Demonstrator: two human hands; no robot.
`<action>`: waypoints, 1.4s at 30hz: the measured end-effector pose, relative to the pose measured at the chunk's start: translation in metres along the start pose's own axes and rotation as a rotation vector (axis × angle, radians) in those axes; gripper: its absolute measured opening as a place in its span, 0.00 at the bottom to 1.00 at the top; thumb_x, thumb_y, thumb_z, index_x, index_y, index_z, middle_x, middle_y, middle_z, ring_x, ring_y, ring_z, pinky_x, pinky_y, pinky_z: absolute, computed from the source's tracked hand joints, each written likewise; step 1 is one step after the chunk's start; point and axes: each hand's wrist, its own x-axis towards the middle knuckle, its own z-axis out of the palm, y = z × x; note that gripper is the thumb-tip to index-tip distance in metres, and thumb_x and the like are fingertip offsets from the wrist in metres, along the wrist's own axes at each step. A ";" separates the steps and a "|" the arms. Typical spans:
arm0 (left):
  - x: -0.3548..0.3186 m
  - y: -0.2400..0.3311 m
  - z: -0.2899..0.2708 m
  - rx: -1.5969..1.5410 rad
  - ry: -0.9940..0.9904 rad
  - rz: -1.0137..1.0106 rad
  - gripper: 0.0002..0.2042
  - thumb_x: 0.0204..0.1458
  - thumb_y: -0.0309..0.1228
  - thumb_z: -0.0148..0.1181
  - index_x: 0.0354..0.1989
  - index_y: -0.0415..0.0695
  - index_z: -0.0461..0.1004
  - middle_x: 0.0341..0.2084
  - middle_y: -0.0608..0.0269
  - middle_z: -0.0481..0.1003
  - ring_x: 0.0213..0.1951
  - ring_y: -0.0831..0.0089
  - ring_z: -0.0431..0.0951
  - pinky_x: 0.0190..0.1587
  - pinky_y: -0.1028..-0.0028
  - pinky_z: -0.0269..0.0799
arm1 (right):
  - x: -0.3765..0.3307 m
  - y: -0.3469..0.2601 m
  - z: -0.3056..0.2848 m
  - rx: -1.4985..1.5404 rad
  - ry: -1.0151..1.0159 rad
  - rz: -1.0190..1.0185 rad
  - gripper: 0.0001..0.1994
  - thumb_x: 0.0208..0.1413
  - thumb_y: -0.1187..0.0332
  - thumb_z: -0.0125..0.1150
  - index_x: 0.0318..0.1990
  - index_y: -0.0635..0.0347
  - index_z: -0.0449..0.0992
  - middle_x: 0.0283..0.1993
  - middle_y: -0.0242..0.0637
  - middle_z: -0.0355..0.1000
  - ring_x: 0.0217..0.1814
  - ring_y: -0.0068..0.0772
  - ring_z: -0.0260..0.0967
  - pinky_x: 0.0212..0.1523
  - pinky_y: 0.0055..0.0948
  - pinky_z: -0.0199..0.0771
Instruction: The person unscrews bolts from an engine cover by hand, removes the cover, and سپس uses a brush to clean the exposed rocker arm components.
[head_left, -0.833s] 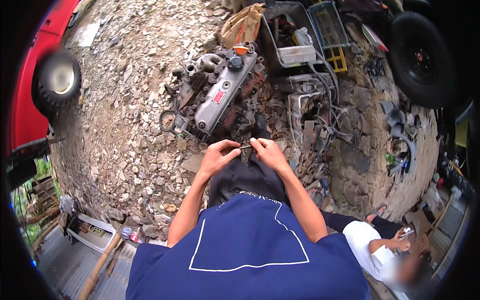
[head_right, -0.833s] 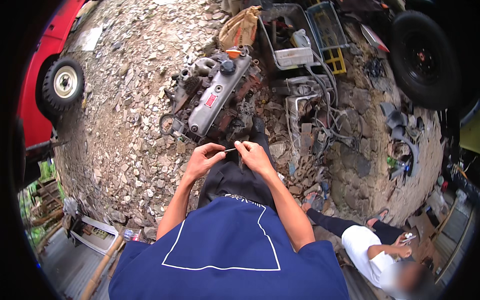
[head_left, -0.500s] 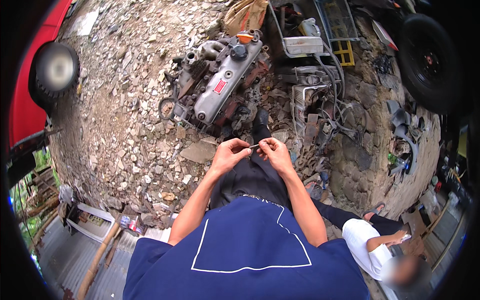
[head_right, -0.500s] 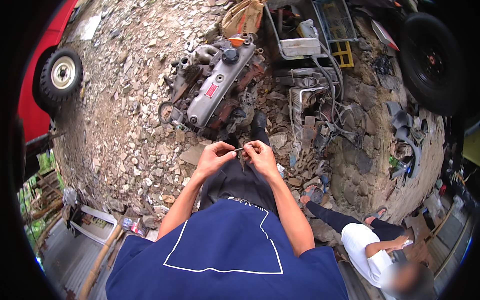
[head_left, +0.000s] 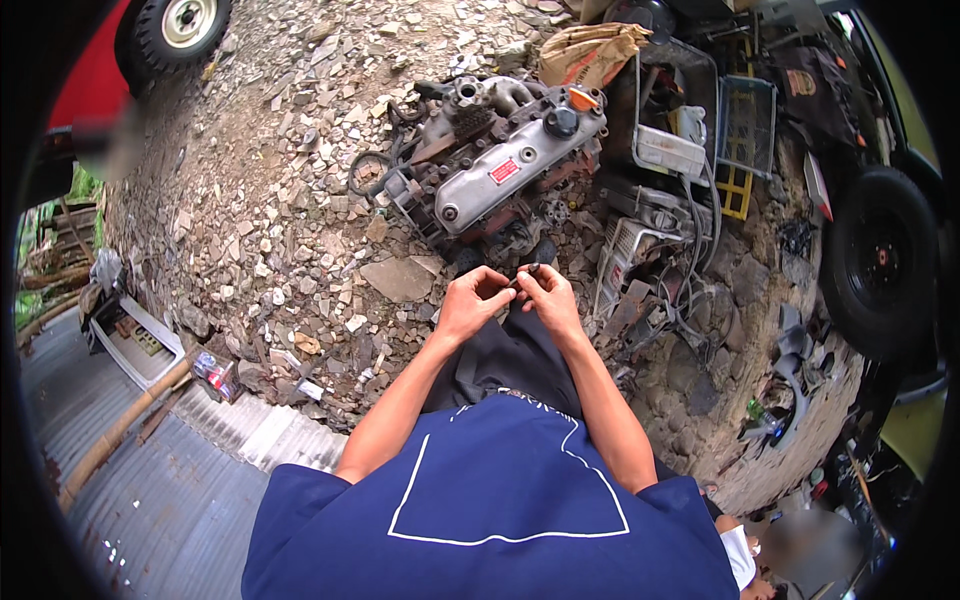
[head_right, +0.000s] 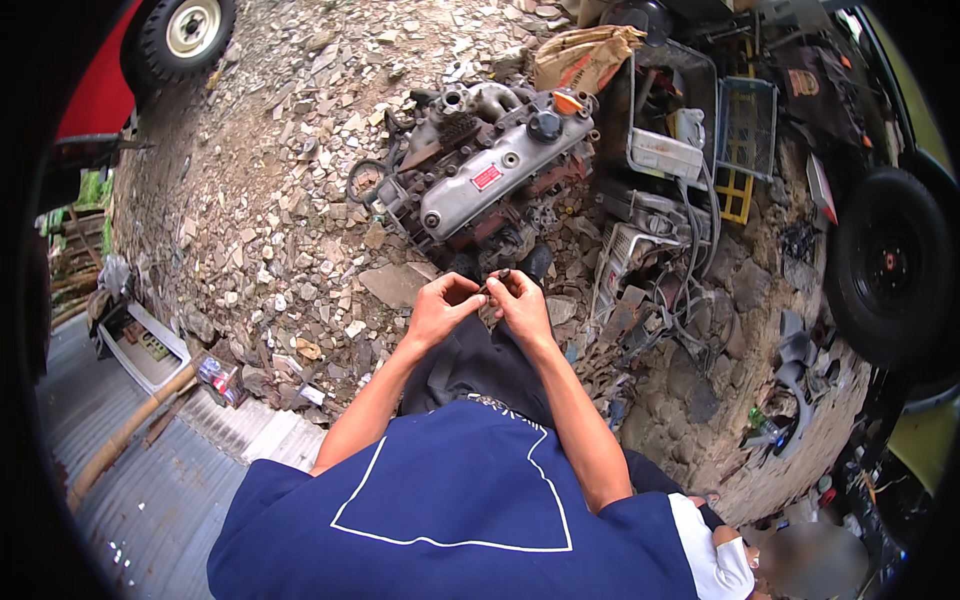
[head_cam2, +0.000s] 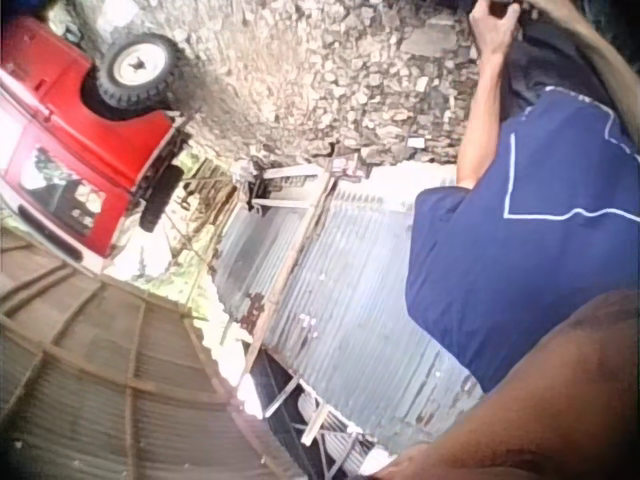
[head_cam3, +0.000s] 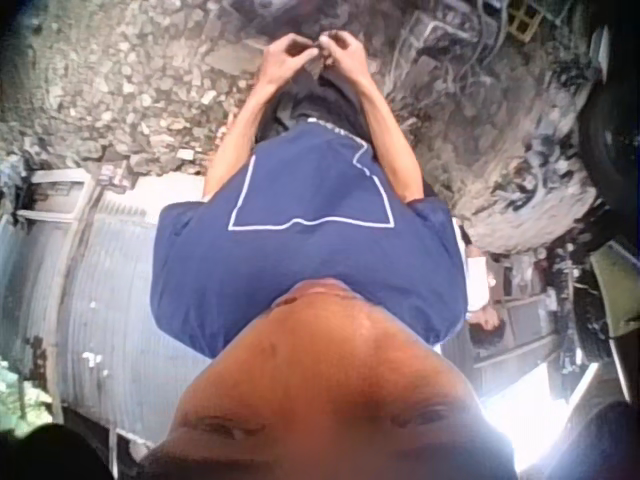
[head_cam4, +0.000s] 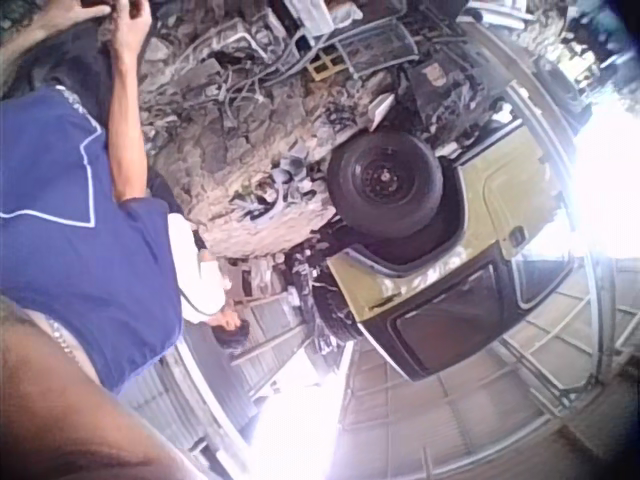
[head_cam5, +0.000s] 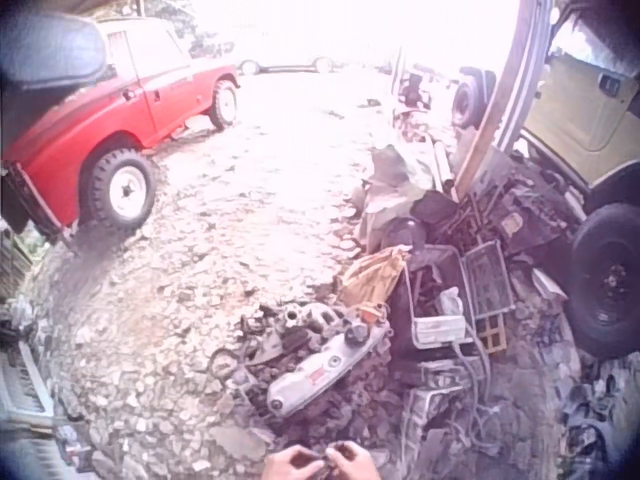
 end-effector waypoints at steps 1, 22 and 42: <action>0.000 0.000 0.000 -0.057 0.018 -0.016 0.10 0.52 0.31 0.70 0.38 0.38 0.79 0.30 0.63 0.82 0.33 0.80 0.81 0.38 0.76 0.77 | 0.001 -0.004 0.003 0.009 -0.011 -0.004 0.13 0.64 0.61 0.62 0.46 0.62 0.76 0.35 0.28 0.75 0.33 0.16 0.70 0.29 0.18 0.70; 0.040 0.039 0.030 0.303 0.013 0.306 0.08 0.50 0.27 0.70 0.34 0.36 0.78 0.28 0.57 0.83 0.32 0.74 0.84 0.36 0.73 0.80 | 0.017 -0.020 0.002 0.227 0.338 -0.035 0.14 0.63 0.59 0.65 0.39 0.64 0.76 0.31 0.29 0.72 0.28 0.16 0.67 0.26 0.20 0.67; -0.012 0.031 0.252 0.588 -0.712 0.255 0.24 0.67 0.44 0.51 0.24 0.37 0.74 0.11 0.62 0.71 0.17 0.78 0.72 0.23 0.73 0.66 | -0.155 0.068 -0.173 0.853 0.652 -0.037 0.10 0.65 0.62 0.59 0.43 0.59 0.71 0.36 0.34 0.77 0.28 0.24 0.73 0.24 0.24 0.72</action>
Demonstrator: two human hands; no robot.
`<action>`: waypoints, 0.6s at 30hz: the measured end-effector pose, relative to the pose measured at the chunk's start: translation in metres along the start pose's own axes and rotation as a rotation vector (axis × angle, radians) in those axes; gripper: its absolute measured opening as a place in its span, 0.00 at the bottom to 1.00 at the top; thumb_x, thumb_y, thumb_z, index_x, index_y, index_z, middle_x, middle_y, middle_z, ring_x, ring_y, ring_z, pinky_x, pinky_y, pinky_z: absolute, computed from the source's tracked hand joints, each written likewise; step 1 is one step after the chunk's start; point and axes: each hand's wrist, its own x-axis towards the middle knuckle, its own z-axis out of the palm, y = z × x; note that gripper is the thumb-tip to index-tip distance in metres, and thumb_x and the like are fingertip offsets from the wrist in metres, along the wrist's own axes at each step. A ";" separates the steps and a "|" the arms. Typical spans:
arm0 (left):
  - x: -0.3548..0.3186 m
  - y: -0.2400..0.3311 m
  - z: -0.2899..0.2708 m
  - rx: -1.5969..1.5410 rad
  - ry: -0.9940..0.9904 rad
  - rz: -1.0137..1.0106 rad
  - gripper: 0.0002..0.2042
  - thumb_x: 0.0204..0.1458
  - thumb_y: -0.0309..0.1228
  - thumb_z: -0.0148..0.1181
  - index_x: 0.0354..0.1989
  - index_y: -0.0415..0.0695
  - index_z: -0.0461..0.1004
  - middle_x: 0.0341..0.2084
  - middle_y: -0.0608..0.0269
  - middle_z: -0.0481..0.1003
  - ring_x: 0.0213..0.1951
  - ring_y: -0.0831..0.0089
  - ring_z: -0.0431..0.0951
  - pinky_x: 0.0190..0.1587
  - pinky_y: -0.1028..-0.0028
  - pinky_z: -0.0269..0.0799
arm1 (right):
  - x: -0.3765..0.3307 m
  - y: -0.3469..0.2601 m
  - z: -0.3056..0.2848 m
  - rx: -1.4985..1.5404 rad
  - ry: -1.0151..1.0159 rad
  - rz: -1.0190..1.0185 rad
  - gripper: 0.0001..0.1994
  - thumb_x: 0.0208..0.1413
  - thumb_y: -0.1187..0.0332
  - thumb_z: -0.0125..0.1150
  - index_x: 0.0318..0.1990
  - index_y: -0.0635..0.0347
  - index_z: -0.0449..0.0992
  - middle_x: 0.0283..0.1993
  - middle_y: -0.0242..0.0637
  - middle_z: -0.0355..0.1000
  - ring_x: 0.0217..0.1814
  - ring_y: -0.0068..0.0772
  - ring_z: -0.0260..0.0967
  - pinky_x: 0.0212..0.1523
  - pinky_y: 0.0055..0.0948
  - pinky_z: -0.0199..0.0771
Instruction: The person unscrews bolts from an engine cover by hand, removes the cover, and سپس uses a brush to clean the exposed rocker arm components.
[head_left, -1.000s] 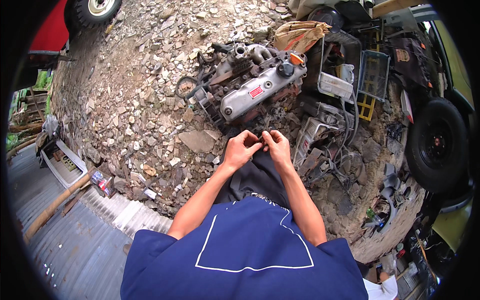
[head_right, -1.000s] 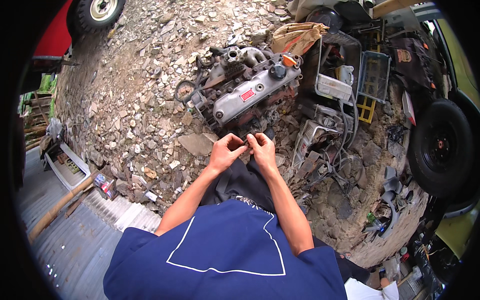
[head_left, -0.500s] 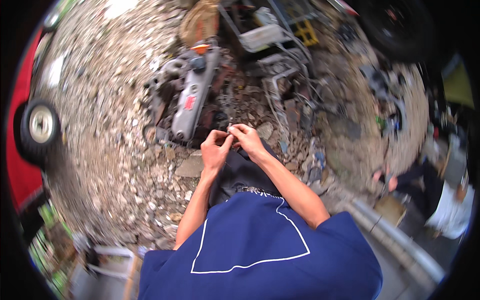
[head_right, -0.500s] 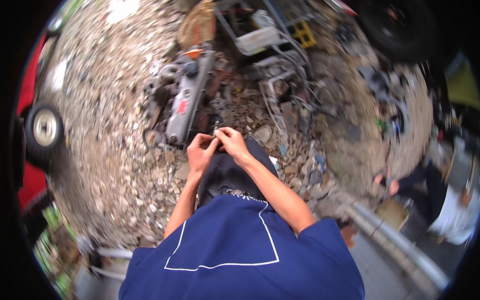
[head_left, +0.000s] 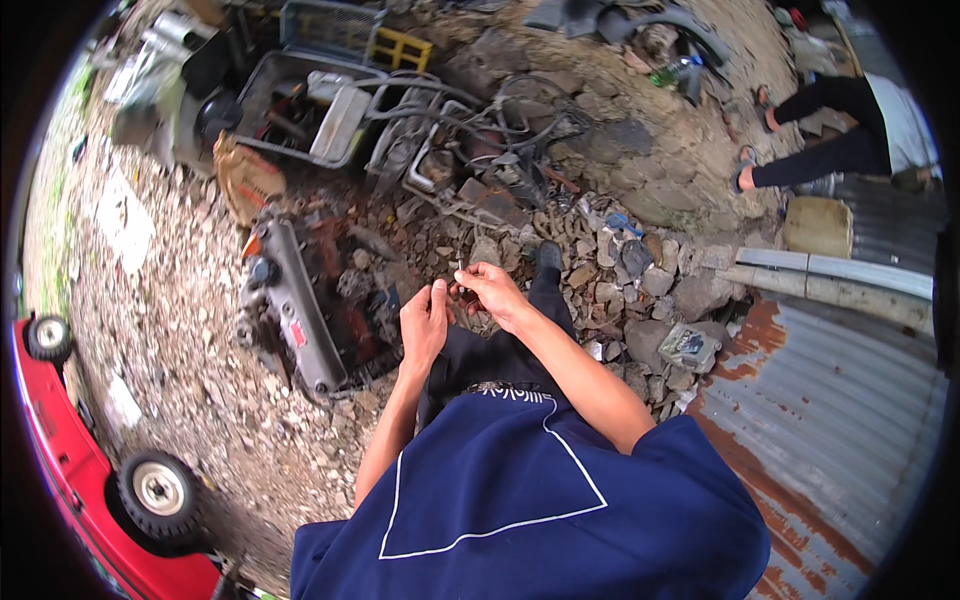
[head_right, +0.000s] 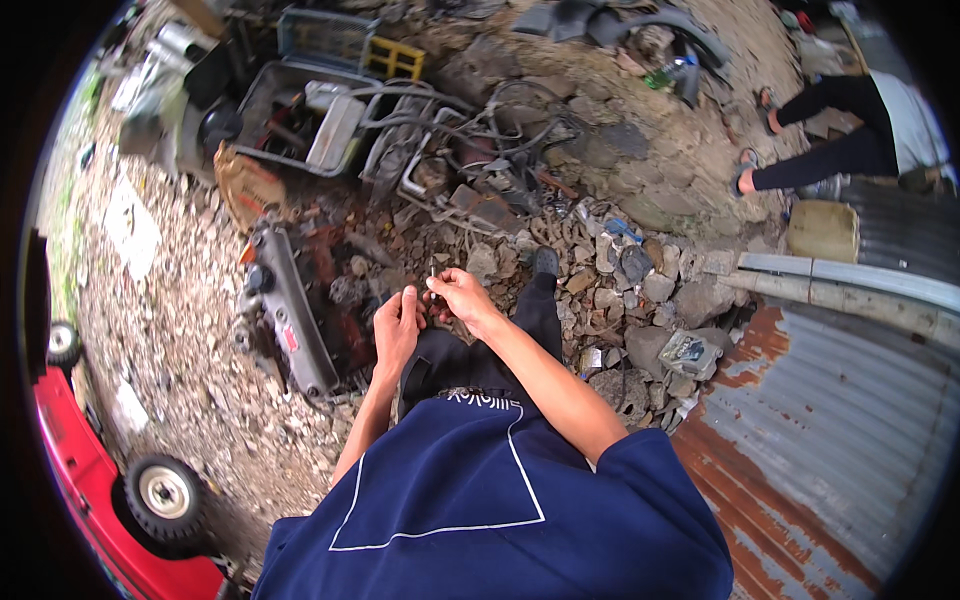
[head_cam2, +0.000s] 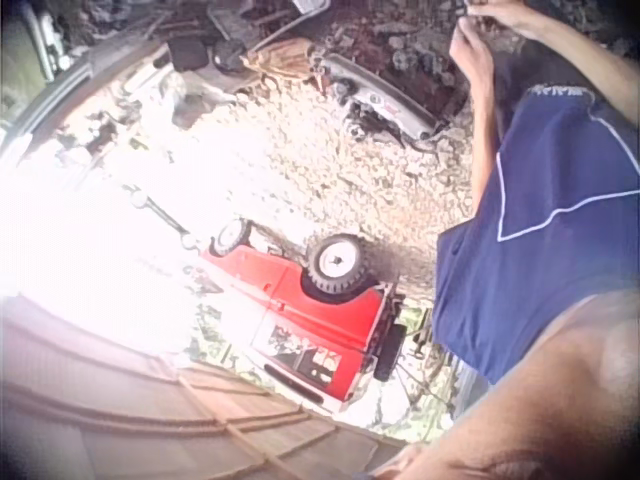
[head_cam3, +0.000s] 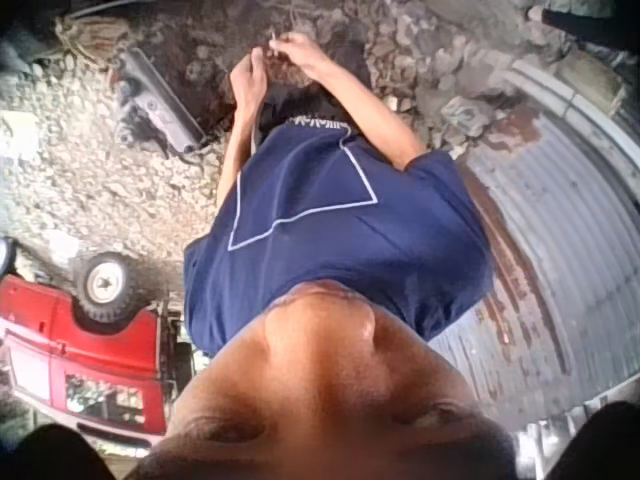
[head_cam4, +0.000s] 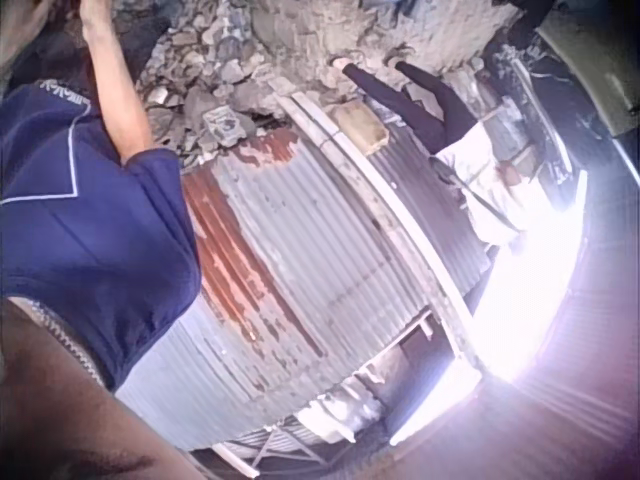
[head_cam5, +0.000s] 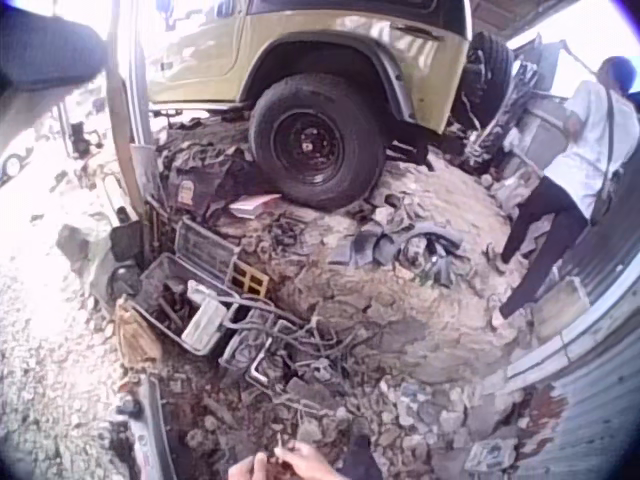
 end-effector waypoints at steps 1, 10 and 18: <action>0.009 0.005 0.015 -0.013 -0.034 -0.045 0.25 0.68 0.44 0.50 0.23 0.37 0.74 0.10 0.63 0.70 0.16 0.78 0.71 0.22 0.73 0.65 | 0.001 -0.011 -0.015 0.009 0.003 -0.019 0.10 0.65 0.62 0.59 0.43 0.59 0.71 0.36 0.34 0.77 0.27 0.24 0.73 0.24 0.24 0.72; 0.107 0.060 0.215 -0.126 0.070 0.079 0.08 0.63 0.31 0.58 0.37 0.38 0.73 0.20 0.69 0.70 0.23 0.79 0.72 0.27 0.76 0.66 | 0.059 -0.118 -0.231 0.145 -0.070 -0.057 0.18 0.65 0.70 0.59 0.61 0.60 0.69 0.46 0.36 0.76 0.41 0.26 0.75 0.37 0.26 0.79; 0.148 0.109 0.367 -0.108 -0.015 -0.245 0.13 0.60 0.33 0.65 0.27 0.40 0.71 0.17 0.72 0.70 0.19 0.87 0.66 0.22 0.81 0.58 | 0.129 -0.202 -0.456 0.241 0.147 -0.135 0.14 0.63 0.72 0.60 0.54 0.65 0.73 0.42 0.39 0.79 0.36 0.29 0.78 0.33 0.27 0.80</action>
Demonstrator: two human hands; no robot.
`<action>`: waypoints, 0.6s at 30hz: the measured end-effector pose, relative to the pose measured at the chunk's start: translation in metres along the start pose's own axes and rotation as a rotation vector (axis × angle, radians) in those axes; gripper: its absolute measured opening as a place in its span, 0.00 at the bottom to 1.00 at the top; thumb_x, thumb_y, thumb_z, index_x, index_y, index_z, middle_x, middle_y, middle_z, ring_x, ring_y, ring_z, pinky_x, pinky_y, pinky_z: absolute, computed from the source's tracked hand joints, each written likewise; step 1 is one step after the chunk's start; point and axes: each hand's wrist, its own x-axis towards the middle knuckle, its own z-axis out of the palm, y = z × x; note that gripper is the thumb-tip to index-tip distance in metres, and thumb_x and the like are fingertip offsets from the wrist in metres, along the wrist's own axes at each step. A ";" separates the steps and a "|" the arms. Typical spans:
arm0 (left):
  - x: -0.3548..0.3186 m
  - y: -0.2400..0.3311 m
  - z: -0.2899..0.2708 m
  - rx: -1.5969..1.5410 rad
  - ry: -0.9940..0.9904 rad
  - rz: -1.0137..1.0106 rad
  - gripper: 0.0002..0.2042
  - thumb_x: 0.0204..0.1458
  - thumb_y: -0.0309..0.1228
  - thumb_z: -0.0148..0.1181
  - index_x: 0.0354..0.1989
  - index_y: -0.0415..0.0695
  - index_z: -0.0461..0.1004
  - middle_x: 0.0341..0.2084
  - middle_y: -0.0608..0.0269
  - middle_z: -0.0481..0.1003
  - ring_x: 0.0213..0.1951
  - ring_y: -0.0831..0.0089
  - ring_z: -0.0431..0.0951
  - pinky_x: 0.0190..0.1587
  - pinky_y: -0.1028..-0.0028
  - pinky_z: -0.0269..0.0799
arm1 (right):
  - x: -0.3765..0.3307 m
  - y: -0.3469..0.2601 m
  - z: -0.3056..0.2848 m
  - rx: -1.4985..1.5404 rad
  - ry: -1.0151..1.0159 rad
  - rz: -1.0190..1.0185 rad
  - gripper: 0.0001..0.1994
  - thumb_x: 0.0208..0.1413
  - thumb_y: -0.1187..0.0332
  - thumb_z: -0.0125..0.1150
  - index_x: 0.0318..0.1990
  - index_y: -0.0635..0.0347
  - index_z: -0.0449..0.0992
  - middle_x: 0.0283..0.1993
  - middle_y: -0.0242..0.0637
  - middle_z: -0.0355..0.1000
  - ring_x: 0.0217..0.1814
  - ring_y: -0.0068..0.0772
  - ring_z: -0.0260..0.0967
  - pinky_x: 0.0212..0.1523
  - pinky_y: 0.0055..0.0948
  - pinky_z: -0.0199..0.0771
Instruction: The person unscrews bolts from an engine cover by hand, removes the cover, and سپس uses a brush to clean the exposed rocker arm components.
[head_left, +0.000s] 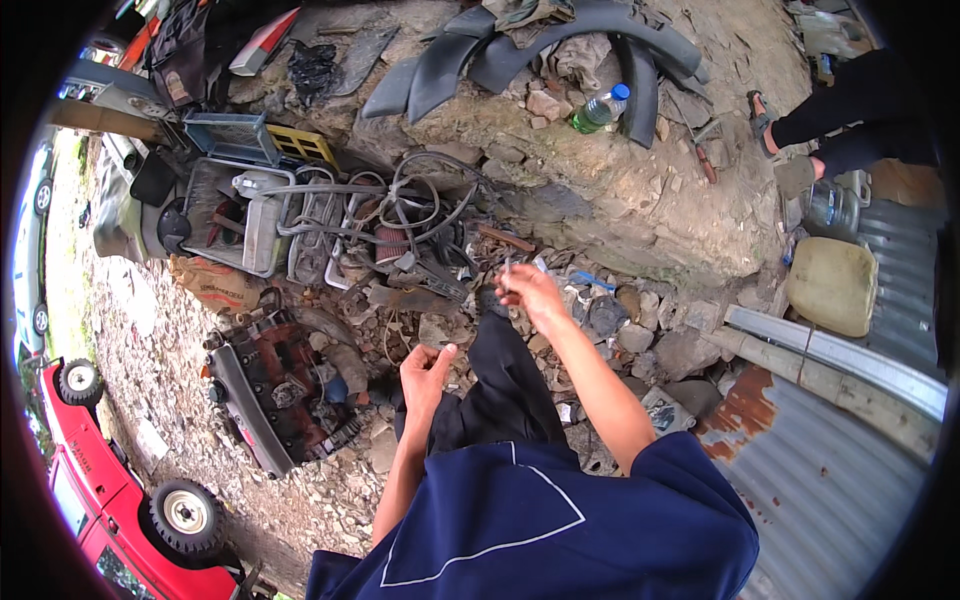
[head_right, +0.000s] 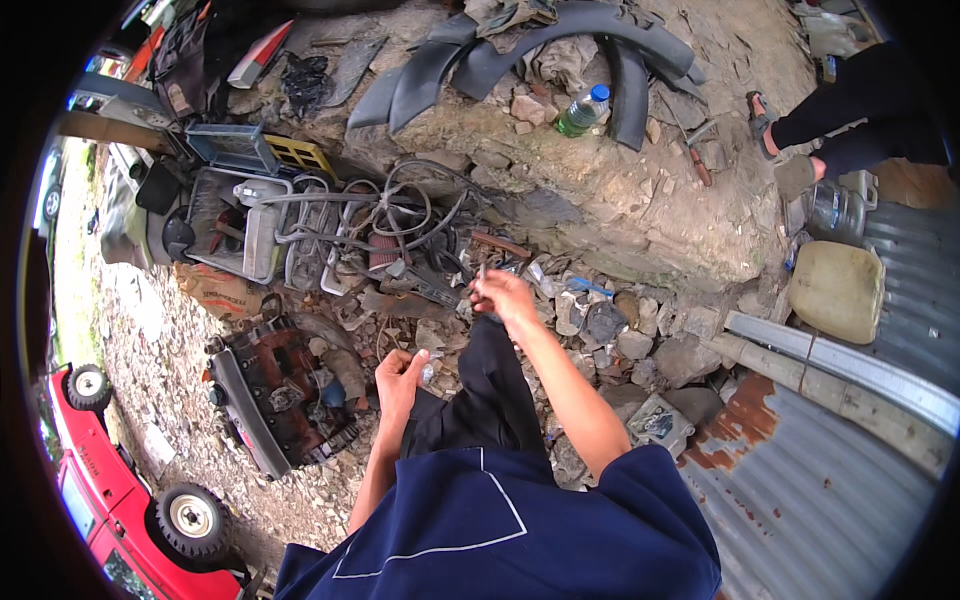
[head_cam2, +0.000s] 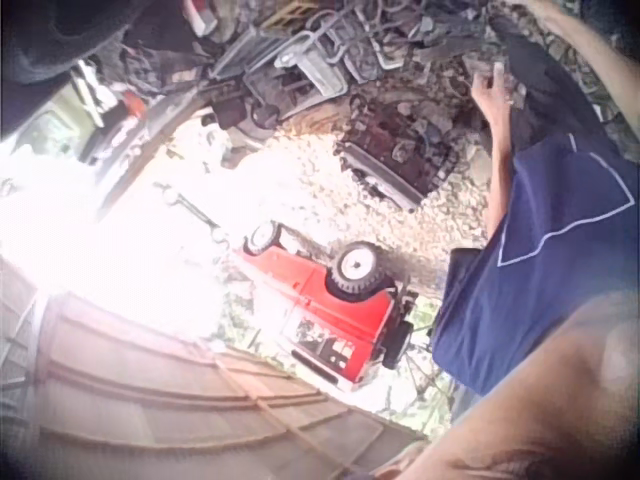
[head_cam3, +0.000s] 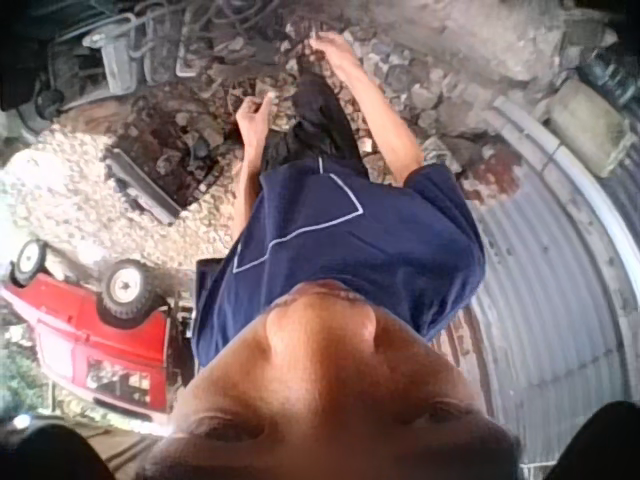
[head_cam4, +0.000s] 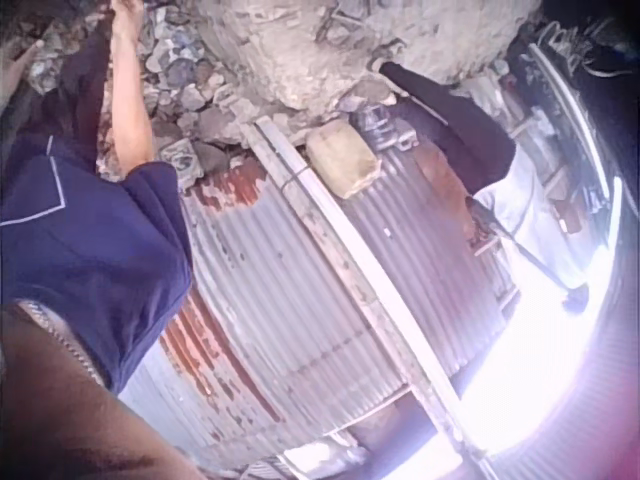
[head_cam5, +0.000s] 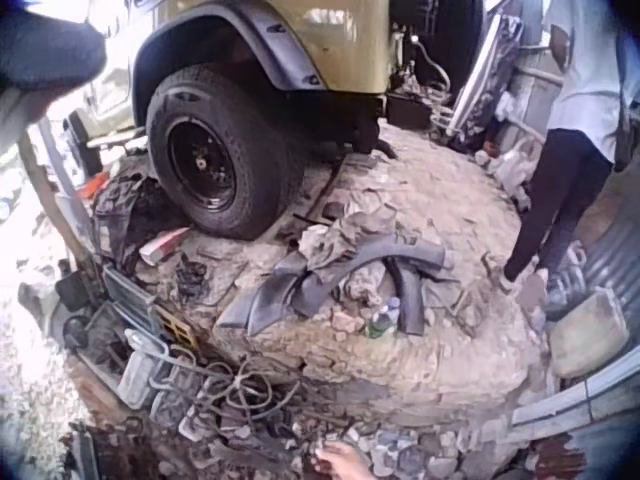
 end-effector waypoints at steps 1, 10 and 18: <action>-0.001 0.008 0.011 0.041 0.009 -0.085 0.14 0.61 0.35 0.63 0.27 0.40 0.71 0.16 0.72 0.70 0.17 0.86 0.65 0.21 0.80 0.58 | 0.010 -0.020 -0.013 -0.030 0.054 -0.006 0.13 0.63 0.72 0.60 0.54 0.65 0.73 0.42 0.38 0.79 0.34 0.27 0.77 0.30 0.26 0.78; 0.015 0.037 0.088 -0.026 -0.007 0.071 0.10 0.63 0.25 0.56 0.50 0.39 0.66 0.40 0.60 0.75 0.36 0.76 0.77 0.40 0.77 0.73 | 0.156 -0.117 -0.134 -0.286 0.365 -0.273 0.15 0.61 0.76 0.59 0.54 0.68 0.75 0.32 0.36 0.76 0.28 0.24 0.73 0.27 0.25 0.73; 0.022 0.044 0.099 0.012 0.006 -0.025 0.08 0.62 0.26 0.59 0.46 0.39 0.70 0.41 0.61 0.78 0.43 0.77 0.78 0.45 0.76 0.73 | 0.238 -0.174 -0.147 -1.002 0.566 -0.502 0.10 0.59 0.68 0.61 0.47 0.56 0.82 0.46 0.42 0.80 0.46 0.48 0.75 0.48 0.42 0.75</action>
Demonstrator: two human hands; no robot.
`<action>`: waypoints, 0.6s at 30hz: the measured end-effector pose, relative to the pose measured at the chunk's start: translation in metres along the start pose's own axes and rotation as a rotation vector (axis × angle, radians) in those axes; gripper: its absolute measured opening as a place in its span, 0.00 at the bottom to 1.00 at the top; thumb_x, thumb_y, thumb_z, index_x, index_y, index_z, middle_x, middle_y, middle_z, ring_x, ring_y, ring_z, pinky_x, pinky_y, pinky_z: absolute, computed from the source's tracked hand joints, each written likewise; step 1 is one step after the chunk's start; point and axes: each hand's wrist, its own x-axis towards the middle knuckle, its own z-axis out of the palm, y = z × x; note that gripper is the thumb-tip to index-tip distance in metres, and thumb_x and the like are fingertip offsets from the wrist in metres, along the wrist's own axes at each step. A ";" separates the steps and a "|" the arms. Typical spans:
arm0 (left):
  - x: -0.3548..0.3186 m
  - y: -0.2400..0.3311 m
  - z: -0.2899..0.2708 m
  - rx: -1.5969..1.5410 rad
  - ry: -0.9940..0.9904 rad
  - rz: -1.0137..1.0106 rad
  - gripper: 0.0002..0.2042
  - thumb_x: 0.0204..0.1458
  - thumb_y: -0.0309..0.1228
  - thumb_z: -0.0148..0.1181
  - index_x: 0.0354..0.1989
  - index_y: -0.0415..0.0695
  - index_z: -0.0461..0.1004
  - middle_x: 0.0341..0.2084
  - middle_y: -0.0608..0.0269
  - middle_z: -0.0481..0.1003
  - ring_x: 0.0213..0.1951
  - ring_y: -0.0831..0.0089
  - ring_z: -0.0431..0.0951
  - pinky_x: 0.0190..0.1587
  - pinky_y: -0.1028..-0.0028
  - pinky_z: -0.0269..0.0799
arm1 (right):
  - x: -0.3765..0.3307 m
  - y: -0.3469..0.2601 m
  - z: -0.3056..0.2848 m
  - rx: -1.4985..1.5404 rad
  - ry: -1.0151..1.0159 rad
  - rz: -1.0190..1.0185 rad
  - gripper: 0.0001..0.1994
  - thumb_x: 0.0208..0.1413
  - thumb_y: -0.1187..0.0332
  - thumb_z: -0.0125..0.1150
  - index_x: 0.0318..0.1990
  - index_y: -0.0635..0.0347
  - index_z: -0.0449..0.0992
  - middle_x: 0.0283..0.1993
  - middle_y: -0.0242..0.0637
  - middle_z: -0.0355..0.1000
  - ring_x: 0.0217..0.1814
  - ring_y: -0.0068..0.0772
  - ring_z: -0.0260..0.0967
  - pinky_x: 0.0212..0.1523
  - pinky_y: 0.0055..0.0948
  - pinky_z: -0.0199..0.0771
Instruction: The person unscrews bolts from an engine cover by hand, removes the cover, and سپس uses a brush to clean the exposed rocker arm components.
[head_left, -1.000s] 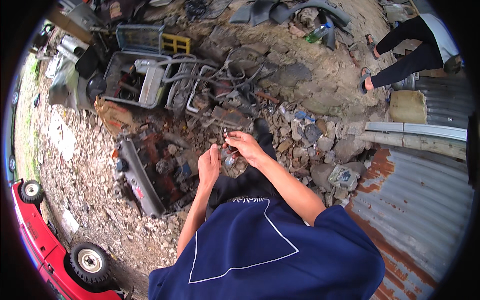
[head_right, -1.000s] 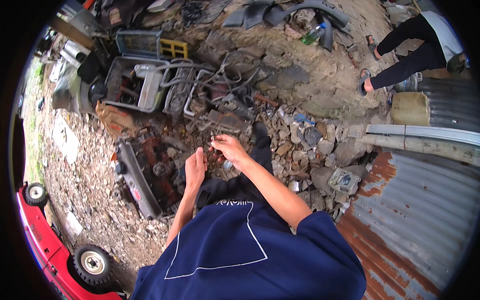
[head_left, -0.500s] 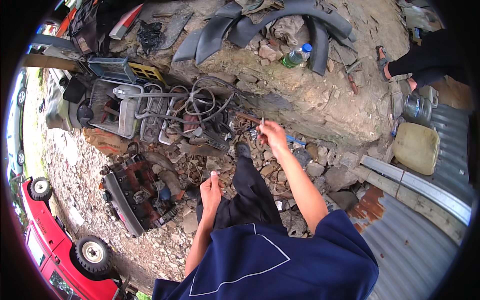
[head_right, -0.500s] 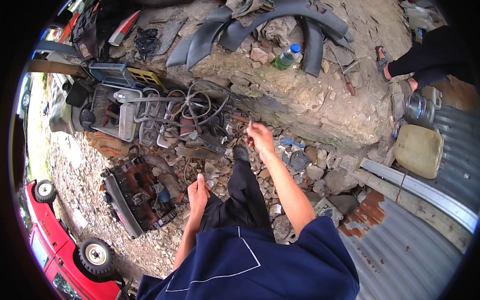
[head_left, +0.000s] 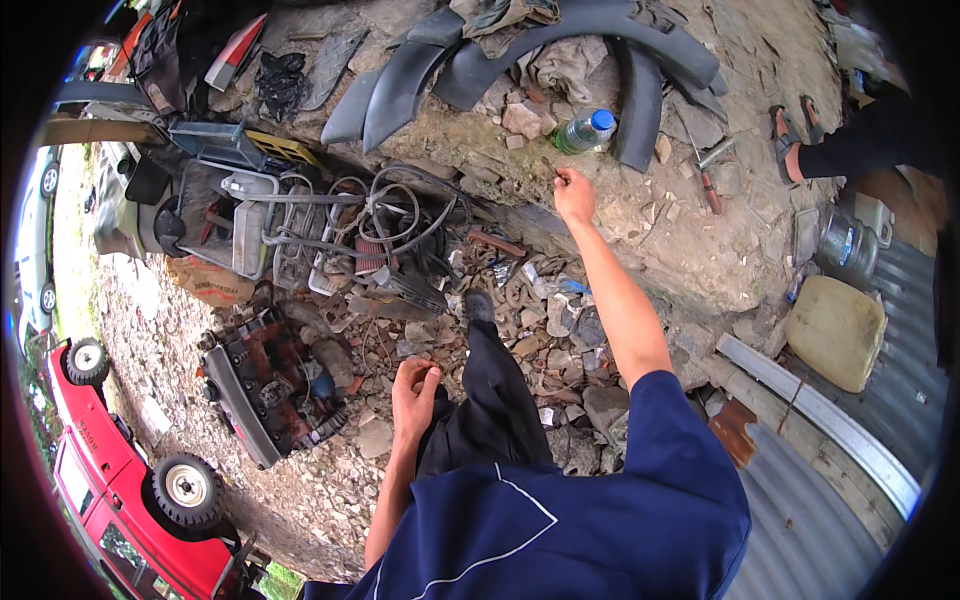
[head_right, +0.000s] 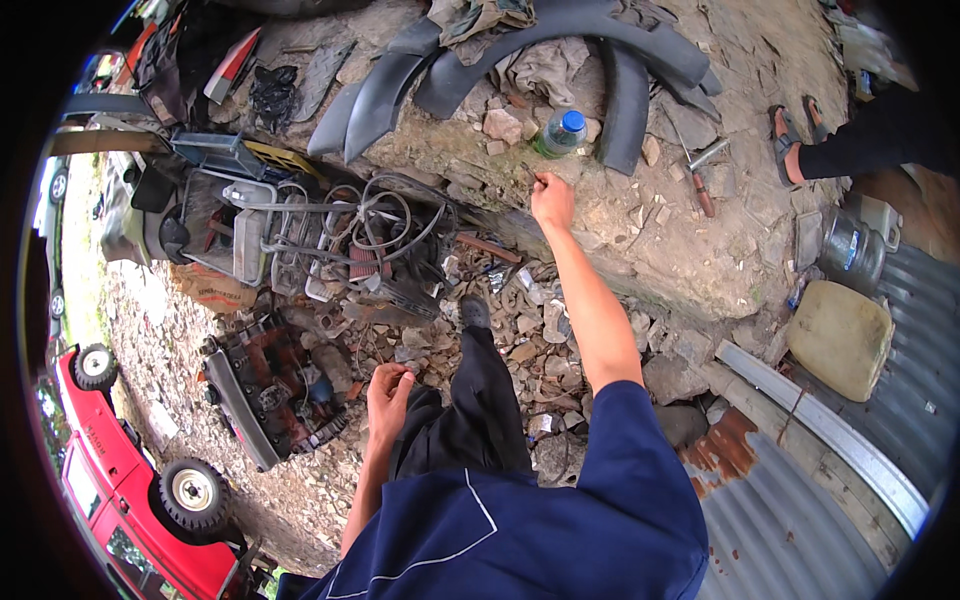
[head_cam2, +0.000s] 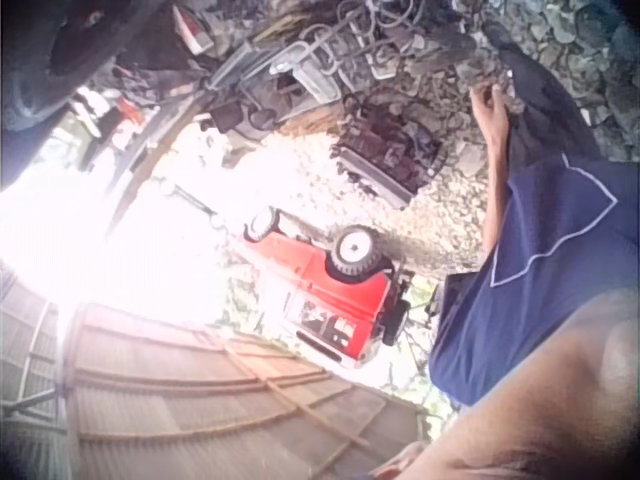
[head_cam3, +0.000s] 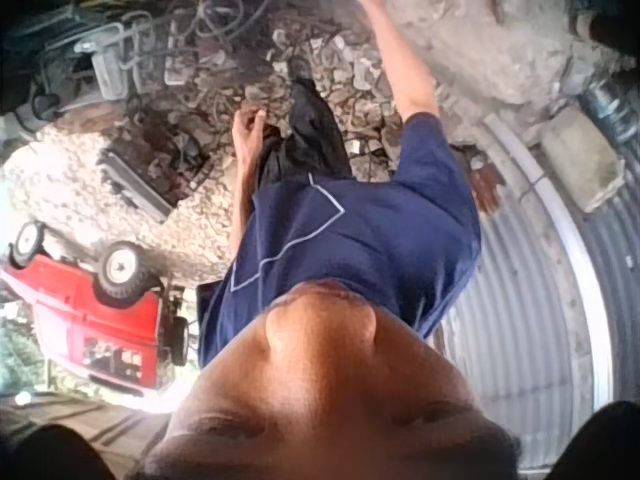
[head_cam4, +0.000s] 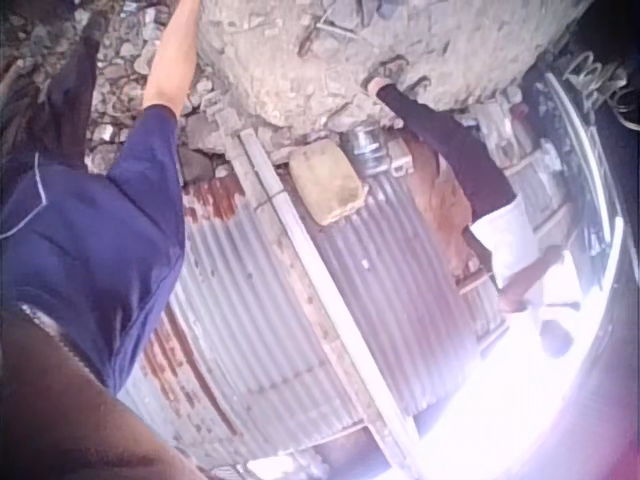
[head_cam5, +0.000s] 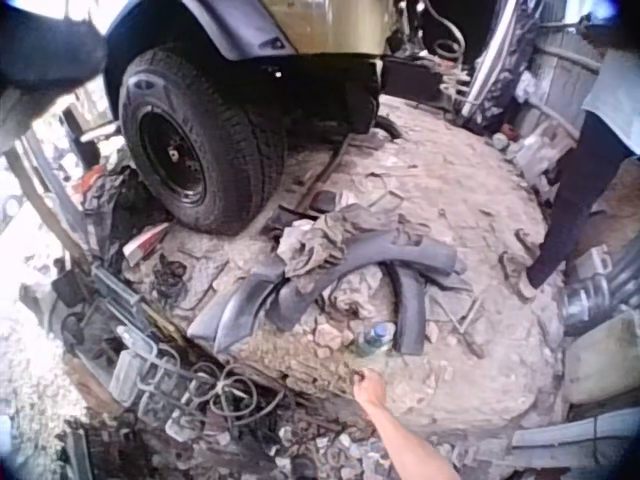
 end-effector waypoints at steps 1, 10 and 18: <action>-0.001 0.001 0.000 0.013 0.010 -0.003 0.08 0.62 0.26 0.59 0.46 0.39 0.70 0.40 0.61 0.78 0.43 0.77 0.78 0.45 0.76 0.73 | 0.006 -0.005 0.003 -0.016 -0.003 -0.016 0.10 0.59 0.67 0.59 0.45 0.53 0.83 0.47 0.42 0.80 0.50 0.52 0.73 0.52 0.44 0.73; -0.009 0.009 0.002 0.022 0.075 -0.008 0.09 0.61 0.28 0.61 0.46 0.39 0.71 0.38 0.65 0.77 0.40 0.80 0.76 0.44 0.79 0.71 | 0.021 -0.003 0.023 -0.097 0.114 -0.207 0.05 0.57 0.70 0.63 0.38 0.58 0.81 0.43 0.39 0.74 0.52 0.48 0.69 0.52 0.43 0.71; -0.008 0.008 0.001 0.052 0.108 -0.038 0.09 0.64 0.31 0.58 0.41 0.36 0.73 0.30 0.65 0.76 0.33 0.81 0.75 0.38 0.79 0.72 | 0.015 0.005 0.009 0.075 0.227 -0.034 0.11 0.58 0.62 0.65 0.34 0.62 0.79 0.41 0.43 0.75 0.42 0.52 0.72 0.46 0.45 0.71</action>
